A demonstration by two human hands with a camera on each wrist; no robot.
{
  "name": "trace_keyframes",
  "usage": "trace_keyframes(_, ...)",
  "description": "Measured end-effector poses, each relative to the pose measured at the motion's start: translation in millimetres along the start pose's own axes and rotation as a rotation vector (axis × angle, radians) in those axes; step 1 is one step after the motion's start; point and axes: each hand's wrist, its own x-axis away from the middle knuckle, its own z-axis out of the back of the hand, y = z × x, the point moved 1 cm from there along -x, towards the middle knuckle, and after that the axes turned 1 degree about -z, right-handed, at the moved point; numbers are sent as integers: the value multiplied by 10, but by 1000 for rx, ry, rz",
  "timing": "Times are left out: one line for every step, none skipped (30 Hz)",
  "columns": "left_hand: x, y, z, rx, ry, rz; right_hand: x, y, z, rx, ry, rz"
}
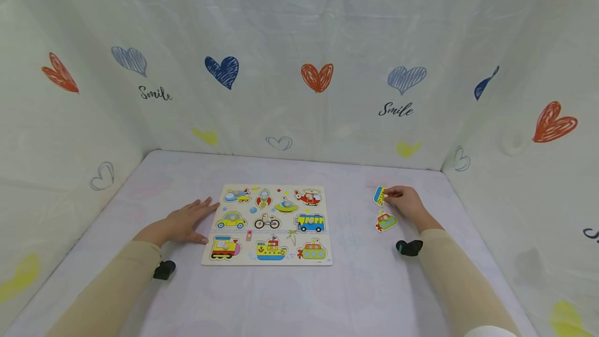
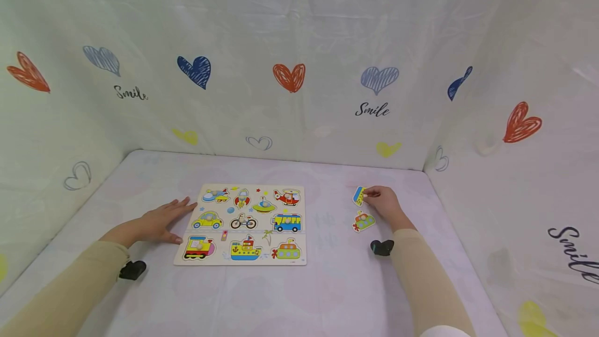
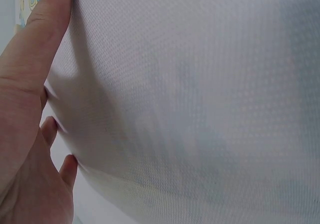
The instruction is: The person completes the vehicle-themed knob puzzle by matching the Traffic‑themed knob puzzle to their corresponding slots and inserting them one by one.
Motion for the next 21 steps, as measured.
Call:
trace_keyframes(-1,1,-1,0,-1,2,0,-1,3,5,0,3)
trace_keyframes(-1,-1,-1,-1,-2,3,1,-4,5,9,2,6)
trace_keyframes(-2,-1,-1,-2,-2,4,2,-9,6,10,6,2)
trace_keyframes(-4,-2,-2,-3,-3,4,4,-12,8,11,7,4)
trace_keyframes(-6,-3,-3,-4,-3,5,5,-14,8,15,8,6)
trace_keyframes(-7,-4,-4,-4,-4,5,8,-16,10,18,5,9)
trace_keyframes(-8,-6,-4,-5,-3,4,6,-19,10,16,4,6)
trace_keyframes(-7,-10,-4,-5,-1,2,4,-19,10,16,2,4)
trace_keyframes(-8,-14,-5,-5,0,1,-1,-18,10,13,-2,3)
trace_keyframes(-8,-19,-5,-5,2,-1,-28,16,10,12,-6,10)
trace_keyframes(-8,-21,-6,-4,3,-1,-30,13,11,15,-10,10)
trace_keyframes(-8,-21,-5,-3,3,-1,-30,7,14,15,-14,7)
trace_keyframes(-7,-21,-5,-1,4,0,-31,2,16,15,-16,5)
trace_keyframes(-6,-21,-5,1,4,1,-29,-4,17,18,-18,5)
trace_keyframes(-5,-19,-4,3,4,2,-28,-9,18,18,-21,1)
trace_keyframes(-4,-17,-2,3,2,3,-24,-17,19,20,-26,0)
trace_keyframes(-2,-14,1,4,2,4,1,-59,19,20,-31,-7)
trace_keyframes(-2,-13,3,5,1,4,0,-65,17,17,-38,0)
trace_keyframes(-2,-14,3,5,0,5,-2,-74,11,16,-42,5)
trace_keyframes(-4,-15,4,6,-1,5,-3,-83,6,18,-49,14)
trace_keyframes(-6,-15,3,6,-2,8,-4,-95,-1,21,-51,20)
